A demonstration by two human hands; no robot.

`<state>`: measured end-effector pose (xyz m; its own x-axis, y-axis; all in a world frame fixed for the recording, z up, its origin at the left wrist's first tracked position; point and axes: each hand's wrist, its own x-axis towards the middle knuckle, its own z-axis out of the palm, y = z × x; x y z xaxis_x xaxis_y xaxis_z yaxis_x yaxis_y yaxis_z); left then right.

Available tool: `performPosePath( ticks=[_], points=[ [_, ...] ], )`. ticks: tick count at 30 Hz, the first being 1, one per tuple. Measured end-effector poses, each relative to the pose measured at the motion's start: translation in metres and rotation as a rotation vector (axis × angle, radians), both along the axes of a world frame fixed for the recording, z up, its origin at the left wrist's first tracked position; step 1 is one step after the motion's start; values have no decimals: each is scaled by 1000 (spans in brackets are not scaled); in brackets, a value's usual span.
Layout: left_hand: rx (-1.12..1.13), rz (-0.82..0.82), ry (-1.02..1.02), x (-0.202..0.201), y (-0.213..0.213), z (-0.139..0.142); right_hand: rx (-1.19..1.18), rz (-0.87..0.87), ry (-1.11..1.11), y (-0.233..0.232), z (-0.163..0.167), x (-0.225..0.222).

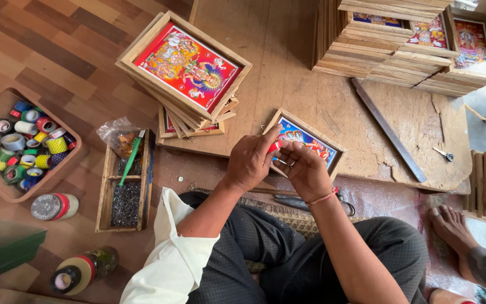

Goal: The person sits on the floor and assembles wooden picture frames containing printed deity images. They place a frame on the work surface, insert a printed image, and secure it with a hammer and nails. The person repeats this process for multiple frames, stacking completed units to the side.

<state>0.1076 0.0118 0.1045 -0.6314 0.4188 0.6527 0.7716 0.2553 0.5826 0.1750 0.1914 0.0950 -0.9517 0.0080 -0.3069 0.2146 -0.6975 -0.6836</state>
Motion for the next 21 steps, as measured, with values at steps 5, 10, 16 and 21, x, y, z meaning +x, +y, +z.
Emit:
performPosePath(
  ticks=[5, 10, 16, 21],
  points=[
    [-21, 7, 48, -2, 2, -1, -27, -95, 0, 8, 0, 2],
    [-39, 23, 71, 0, 3, -5, 13, -124, -55, 9, -6, -4],
    [-89, 14, 67, -1, 2, -3, 171, -115, -97, 13, -19, -13],
    [-178, 82, -56, -4, 3, -8, 572, -196, 13, 25, -31, -38]
  ],
)
